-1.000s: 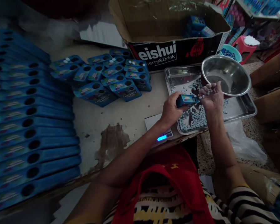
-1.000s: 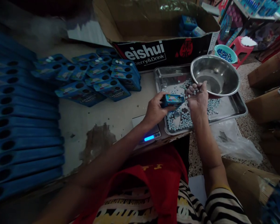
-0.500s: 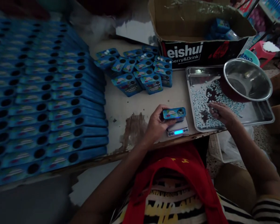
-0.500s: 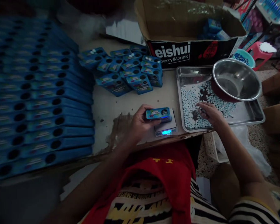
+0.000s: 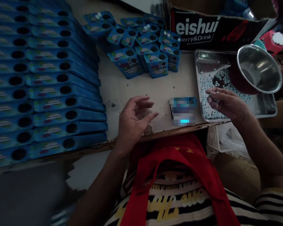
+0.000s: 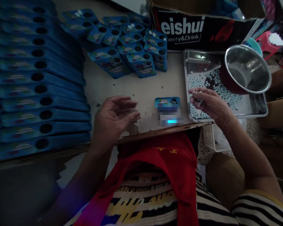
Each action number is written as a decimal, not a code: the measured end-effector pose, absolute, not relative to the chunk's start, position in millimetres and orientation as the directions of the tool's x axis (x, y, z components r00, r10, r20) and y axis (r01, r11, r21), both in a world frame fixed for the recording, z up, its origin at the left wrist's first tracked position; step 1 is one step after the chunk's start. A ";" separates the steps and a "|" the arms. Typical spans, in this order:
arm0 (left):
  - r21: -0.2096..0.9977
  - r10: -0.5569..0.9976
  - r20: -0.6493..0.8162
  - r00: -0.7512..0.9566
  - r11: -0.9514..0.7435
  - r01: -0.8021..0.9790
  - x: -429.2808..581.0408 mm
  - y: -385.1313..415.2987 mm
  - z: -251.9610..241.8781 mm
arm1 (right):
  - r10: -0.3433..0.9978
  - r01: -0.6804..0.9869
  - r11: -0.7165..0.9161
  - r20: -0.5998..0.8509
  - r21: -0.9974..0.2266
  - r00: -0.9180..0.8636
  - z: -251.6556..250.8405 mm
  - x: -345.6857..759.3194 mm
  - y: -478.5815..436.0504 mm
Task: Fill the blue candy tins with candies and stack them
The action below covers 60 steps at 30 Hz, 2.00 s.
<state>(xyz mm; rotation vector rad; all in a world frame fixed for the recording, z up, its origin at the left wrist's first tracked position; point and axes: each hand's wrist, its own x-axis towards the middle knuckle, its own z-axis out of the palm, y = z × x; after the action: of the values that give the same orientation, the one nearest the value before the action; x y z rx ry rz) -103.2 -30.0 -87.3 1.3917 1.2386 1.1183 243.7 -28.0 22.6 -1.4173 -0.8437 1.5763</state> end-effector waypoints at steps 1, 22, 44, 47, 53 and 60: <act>0.988 0.998 0.034 0.054 -0.042 0.148 -109.7 -30.6 -86.2 | 0.902 -0.124 -0.430 -0.431 -0.894 -0.017 24.2 240.6 -28.1; 0.944 0.976 0.144 0.163 -0.185 0.274 -73.1 -16.1 -42.8 | 0.923 -0.110 -0.379 -0.368 -0.919 -0.109 37.4 229.8 -18.9; 0.953 0.963 0.034 0.267 -0.112 0.282 -51.3 -8.8 -62.5 | 0.920 0.163 -0.238 -0.276 -0.957 -0.279 45.8 218.5 -3.5; 0.962 0.958 0.011 0.286 -0.088 0.258 -43.2 -4.0 -72.9 | 0.925 0.137 -0.276 -0.302 -0.951 -0.231 47.5 226.1 -5.8; 0.974 0.942 -0.010 0.334 -0.066 0.215 -37.5 -0.5 -79.6 | 0.931 0.155 -0.300 -0.325 -0.941 -0.167 55.2 235.1 -9.7; 0.989 0.926 0.047 0.374 -0.096 0.114 -28.2 -0.7 -91.3 | 0.958 0.252 -0.211 -0.252 -0.944 -0.139 53.7 236.1 -10.0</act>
<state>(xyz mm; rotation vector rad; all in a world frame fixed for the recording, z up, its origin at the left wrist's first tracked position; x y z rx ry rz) -28.2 -0.7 -91.3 1.5128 0.9766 0.9081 236.1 -10.0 53.7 -1.4819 -1.3956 1.3946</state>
